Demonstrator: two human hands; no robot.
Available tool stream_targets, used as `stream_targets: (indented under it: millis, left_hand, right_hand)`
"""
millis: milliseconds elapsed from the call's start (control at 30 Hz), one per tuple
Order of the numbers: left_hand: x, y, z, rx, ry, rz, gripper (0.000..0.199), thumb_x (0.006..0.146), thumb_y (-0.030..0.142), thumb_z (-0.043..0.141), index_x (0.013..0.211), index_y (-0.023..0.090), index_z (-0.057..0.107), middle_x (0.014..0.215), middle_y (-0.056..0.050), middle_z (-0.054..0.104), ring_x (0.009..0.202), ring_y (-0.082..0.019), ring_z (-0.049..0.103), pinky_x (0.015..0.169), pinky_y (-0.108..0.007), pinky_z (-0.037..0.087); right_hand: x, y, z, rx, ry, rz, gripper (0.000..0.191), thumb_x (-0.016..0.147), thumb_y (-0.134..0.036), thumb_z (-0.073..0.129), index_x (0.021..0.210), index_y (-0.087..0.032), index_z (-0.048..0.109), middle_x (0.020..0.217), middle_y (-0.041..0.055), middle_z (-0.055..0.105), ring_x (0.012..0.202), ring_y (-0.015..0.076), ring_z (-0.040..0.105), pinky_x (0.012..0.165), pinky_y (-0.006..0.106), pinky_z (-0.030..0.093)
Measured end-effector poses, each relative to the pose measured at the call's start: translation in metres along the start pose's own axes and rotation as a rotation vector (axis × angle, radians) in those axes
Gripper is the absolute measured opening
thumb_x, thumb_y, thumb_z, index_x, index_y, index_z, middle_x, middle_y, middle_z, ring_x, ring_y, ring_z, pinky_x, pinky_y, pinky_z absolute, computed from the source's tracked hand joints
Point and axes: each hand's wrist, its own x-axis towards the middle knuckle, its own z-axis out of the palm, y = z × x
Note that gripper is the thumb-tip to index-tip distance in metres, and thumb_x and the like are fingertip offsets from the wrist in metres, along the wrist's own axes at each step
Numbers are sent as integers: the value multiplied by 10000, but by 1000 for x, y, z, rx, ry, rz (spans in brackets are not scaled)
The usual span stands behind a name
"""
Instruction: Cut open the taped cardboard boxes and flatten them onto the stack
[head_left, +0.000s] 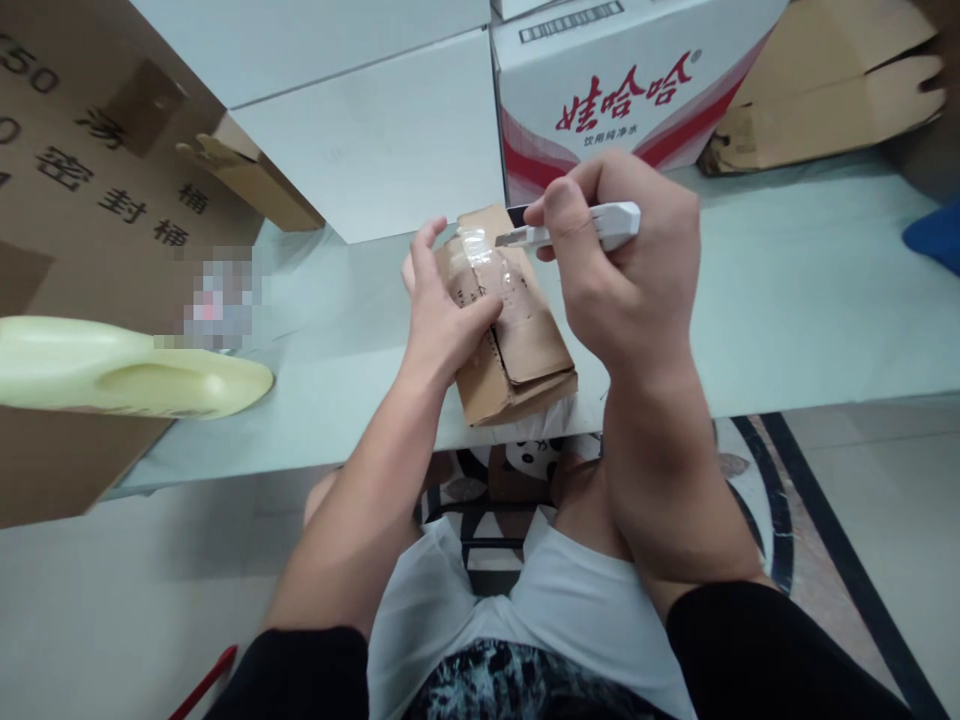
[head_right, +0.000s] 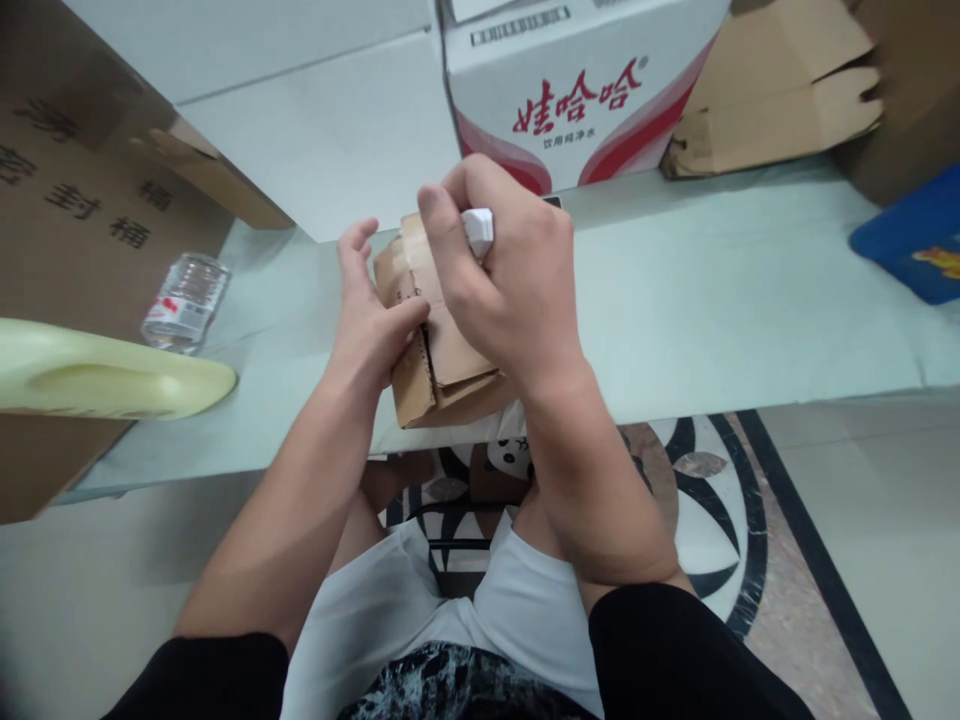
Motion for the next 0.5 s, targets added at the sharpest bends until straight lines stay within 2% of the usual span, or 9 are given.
stream_targets:
  millis: [133, 300, 500]
  left_hand:
    - [-3, 5, 3, 23, 26, 43, 760, 667, 120, 849, 1323, 316, 518, 1485, -64, 452, 1533, -374, 320, 1304, -537, 222]
    - [-5, 7, 11, 84, -34, 42, 807, 665, 205, 912, 1330, 337, 476, 1534, -67, 390, 1569, -372, 249, 1310, -515, 212]
    - [-10, -2, 31, 54, 0, 64, 800, 691, 281, 942, 1347, 324, 487, 1498, -97, 386, 1529, -397, 315, 1280, -513, 278]
  right_hand:
    - [-1, -1, 0, 37, -21, 12, 377, 1049, -495, 497, 776, -241, 546, 763, 17, 639, 702, 161, 611, 728, 333, 554]
    - [-1, 0, 2, 67, -41, 56, 358, 1043, -518, 511, 810, -250, 559, 820, 38, 650, 774, 190, 642, 762, 355, 565]
    - [1, 17, 11, 23, -92, 76, 292, 1036, -441, 548, 812, -255, 547, 823, 26, 676, 748, 179, 641, 778, 349, 567]
